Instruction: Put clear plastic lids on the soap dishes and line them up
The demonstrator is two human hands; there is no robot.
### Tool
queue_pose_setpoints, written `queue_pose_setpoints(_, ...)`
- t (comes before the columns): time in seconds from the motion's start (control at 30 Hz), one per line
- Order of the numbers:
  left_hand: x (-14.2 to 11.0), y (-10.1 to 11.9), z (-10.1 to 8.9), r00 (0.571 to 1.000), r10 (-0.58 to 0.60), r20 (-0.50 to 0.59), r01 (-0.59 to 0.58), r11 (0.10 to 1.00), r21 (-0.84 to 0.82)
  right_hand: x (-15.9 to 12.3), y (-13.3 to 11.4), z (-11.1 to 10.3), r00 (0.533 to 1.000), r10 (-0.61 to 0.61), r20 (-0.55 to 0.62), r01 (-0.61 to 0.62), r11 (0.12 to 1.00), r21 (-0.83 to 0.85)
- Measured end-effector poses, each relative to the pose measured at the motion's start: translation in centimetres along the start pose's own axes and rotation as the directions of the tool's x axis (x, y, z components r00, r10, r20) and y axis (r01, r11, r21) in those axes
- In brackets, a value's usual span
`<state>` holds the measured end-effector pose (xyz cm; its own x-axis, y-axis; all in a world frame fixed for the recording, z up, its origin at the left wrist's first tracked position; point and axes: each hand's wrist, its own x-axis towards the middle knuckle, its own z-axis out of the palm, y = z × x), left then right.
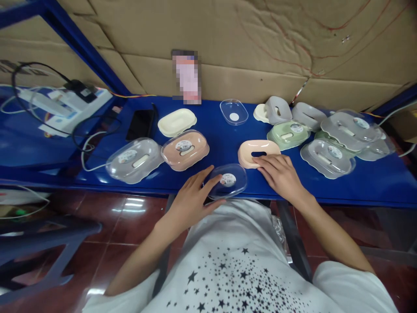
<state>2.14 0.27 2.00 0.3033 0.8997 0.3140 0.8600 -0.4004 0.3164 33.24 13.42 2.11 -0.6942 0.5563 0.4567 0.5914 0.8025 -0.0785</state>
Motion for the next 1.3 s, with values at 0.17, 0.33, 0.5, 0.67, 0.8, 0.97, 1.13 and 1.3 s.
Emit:
queue_pose_setpoints(0.17,0.0,-0.6,0.4,0.987,-0.087,-0.134,0.081,0.995,-0.053,-0.4,0.0,-0.4,0.999,0.032,-0.012,-0.032,0.999,0.031)
queue_pose_setpoints(0.33,0.2,-0.9,1.5,0.967,-0.085,-0.239,0.095,0.995,0.033,0.4,0.0,-0.7,0.998,0.003,0.067,-0.013,0.989,0.15)
queue_pose_setpoints(0.5,0.4,-0.9,2.0,0.937,-0.048,-0.347,0.124,0.972,0.2,3.2,1.4,-1.6,0.989,-0.057,0.134,0.017,0.96,0.28)
queue_pose_setpoints(0.67,1.3,-0.1,1.9,0.93,0.018,-0.368,0.075,0.968,0.238,9.1,5.8,-3.0,0.954,0.257,0.156,-0.251,0.966,-0.058)
queue_pose_setpoints(0.8,3.7,1.0,1.8,0.959,0.1,-0.266,-0.033,0.969,0.247,14.3,9.2,-1.8,0.803,0.565,0.191,-0.484,0.805,-0.343)
queue_pose_setpoints(0.97,6.4,0.9,2.2,0.993,0.031,-0.112,-0.004,0.973,0.23,17.2,11.5,-0.1,0.643,0.719,0.264,-0.61,0.689,-0.391)
queue_pose_setpoints(1.13,7.2,0.9,2.2,0.995,0.071,-0.074,-0.053,0.974,0.219,15.9,13.0,-2.8,0.745,0.626,0.232,-0.593,0.78,-0.199)
queue_pose_setpoints(1.3,9.0,1.4,2.3,0.983,0.18,-0.046,-0.166,0.961,0.223,14.7,13.1,-4.3,0.847,0.489,0.208,-0.463,0.872,-0.161)
